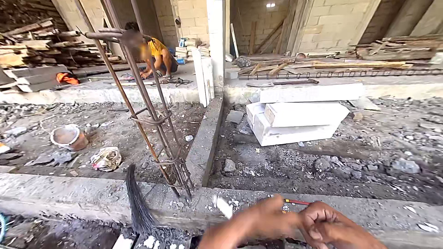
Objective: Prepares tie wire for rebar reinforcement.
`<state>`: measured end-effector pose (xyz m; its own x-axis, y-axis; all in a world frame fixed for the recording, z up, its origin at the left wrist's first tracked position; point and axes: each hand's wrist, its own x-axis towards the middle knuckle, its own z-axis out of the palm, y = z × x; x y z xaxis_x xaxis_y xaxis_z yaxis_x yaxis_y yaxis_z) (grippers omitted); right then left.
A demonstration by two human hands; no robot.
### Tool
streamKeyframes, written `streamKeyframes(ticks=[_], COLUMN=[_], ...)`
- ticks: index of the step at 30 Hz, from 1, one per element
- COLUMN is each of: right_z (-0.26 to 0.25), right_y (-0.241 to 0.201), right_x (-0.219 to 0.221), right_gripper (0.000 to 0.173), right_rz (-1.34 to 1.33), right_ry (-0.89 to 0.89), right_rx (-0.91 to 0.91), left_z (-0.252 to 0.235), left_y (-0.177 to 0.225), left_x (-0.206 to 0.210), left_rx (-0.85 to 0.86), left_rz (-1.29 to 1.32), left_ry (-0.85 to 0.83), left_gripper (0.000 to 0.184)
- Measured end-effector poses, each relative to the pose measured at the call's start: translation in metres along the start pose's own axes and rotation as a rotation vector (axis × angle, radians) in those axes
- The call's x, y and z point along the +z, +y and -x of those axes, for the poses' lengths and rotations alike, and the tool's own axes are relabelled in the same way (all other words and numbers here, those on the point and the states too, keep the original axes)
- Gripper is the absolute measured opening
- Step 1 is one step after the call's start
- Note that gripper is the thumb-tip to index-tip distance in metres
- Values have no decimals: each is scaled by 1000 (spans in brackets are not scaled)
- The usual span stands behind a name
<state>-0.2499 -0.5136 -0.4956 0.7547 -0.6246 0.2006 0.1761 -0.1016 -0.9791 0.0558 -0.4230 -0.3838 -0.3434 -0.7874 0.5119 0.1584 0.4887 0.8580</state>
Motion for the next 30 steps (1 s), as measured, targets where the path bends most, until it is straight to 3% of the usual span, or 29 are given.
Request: streamKeyframes(ticks=[3,6,9,12,16,18,20,22,30], right_z=[-6,-20,-28,-42,-60,-71,-83,-97,-111], right_y=[-14,-30,-32,-21,3,18,27,38,46], right_x=[-8,-17,-20,-20,-10,5,19,27,22], right_gripper=[24,24,26,32,61,46,38,37,34], right_rz=[-97,-101,-79,-62,65,164,216,229,105], right_ry=[15,114,280,615,904,904,790,744,885], right_rx=[23,85,174,258,356,345,324,277,99], left_z=[-10,-13,-11,-19,-29,-31,-31,-28,-13], left_y=[-121,-170,-172,-174,-189,-195,-199,-203,-209], left_x=[-29,-31,-28,-30,-32,-36,-38,-38,-24], left_rx=[-114,-199,-350,-465,-539,-552,-565,-578,-590], left_rz=[-420,-268,14,135,130,123,126,125,130], left_ry=[-57,-95,-109,23,241,277,261,238,94], left_gripper=[47,32,29,20,17,17,18,19,19])
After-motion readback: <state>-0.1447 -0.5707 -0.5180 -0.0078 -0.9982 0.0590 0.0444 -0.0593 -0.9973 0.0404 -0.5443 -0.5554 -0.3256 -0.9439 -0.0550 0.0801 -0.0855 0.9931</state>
